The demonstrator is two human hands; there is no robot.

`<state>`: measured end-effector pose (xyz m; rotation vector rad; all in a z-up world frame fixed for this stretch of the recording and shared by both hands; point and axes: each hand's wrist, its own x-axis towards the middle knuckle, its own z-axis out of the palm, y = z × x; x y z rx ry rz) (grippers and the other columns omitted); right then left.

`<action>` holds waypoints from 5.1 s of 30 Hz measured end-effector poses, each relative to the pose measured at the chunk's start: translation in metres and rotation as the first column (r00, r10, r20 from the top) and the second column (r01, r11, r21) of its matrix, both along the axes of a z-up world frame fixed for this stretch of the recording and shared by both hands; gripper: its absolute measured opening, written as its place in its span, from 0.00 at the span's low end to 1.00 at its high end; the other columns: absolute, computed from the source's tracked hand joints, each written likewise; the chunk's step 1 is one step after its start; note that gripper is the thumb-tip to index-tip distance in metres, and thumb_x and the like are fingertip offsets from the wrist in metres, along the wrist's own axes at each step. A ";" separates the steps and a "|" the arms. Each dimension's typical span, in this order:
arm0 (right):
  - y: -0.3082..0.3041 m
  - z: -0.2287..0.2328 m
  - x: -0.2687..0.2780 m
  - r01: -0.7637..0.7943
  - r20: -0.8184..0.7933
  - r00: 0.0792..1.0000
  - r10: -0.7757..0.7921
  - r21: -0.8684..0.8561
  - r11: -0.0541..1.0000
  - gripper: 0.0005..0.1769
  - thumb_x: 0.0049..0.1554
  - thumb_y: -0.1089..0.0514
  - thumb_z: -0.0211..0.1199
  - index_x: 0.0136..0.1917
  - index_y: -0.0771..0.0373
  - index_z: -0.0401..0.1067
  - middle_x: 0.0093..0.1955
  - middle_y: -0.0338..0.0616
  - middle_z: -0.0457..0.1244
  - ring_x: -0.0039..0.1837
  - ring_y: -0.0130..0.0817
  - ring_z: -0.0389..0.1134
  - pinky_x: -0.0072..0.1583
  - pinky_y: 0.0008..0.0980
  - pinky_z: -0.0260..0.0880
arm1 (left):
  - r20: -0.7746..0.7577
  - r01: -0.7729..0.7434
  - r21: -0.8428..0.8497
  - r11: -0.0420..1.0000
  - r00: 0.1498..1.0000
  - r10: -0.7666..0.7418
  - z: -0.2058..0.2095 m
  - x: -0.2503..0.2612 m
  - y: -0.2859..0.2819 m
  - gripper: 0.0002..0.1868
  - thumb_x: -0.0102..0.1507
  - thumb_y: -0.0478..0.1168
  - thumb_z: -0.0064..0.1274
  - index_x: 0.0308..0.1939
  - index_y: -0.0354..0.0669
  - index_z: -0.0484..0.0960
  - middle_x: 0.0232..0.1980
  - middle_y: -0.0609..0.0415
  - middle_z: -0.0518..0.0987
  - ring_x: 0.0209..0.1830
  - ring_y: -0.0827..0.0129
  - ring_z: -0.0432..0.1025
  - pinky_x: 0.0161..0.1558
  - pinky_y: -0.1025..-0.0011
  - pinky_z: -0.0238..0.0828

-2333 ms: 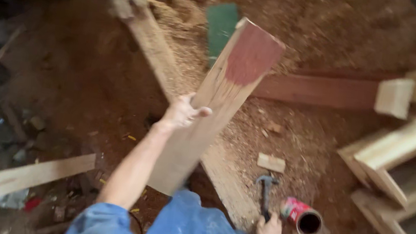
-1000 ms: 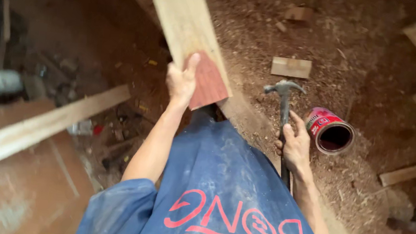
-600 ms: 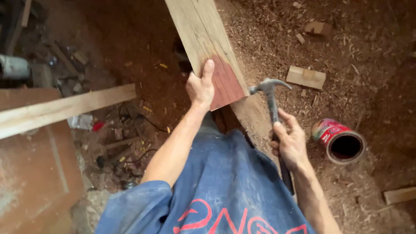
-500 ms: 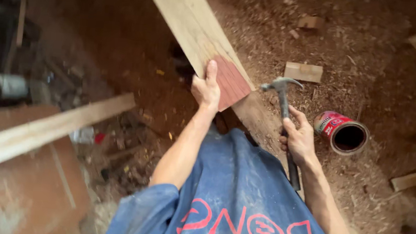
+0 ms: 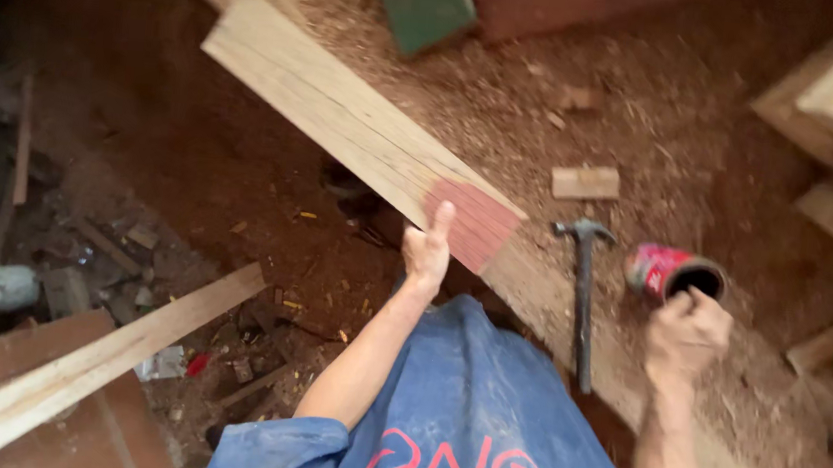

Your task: The person hammers nails into a wooden board to assemble a box, using a hammer to drive the nails while holding the board with their other hand.

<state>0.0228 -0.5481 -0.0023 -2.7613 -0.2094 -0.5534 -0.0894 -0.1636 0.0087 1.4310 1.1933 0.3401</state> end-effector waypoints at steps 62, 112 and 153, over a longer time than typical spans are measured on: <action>0.022 0.130 -0.015 0.111 -0.765 0.417 0.490 0.578 0.808 0.12 0.63 0.54 0.58 0.49 0.66 0.73 0.38 0.44 0.69 0.40 0.33 0.72 0.42 0.35 0.74 | 0.229 0.441 -0.142 0.886 0.886 -0.404 0.037 -0.054 -0.136 0.17 0.62 0.39 0.63 0.50 0.32 0.82 0.38 0.57 0.82 0.33 0.78 0.74 0.34 0.79 0.73; 0.202 0.099 -0.205 0.657 -0.592 0.749 0.297 0.607 -0.447 0.29 0.67 0.53 0.49 0.80 0.45 0.52 0.34 0.45 0.59 0.26 0.24 0.53 0.28 0.27 0.56 | -0.573 0.453 0.271 -0.850 -0.633 -0.520 0.076 0.144 -0.032 0.07 0.60 0.47 0.57 0.36 0.59 0.90 0.28 0.57 0.81 0.44 0.60 0.73 0.66 0.42 0.42; 0.194 0.101 -0.201 0.638 -0.621 0.768 0.158 0.715 -0.286 0.23 0.67 0.57 0.48 0.74 0.50 0.54 0.29 0.43 0.56 0.23 0.26 0.54 0.23 0.28 0.54 | -0.716 0.855 0.356 -0.378 -0.010 -0.698 0.091 0.153 0.035 0.38 0.64 0.71 0.43 0.31 0.38 0.86 0.30 0.34 0.82 0.34 0.41 0.79 0.38 0.50 0.75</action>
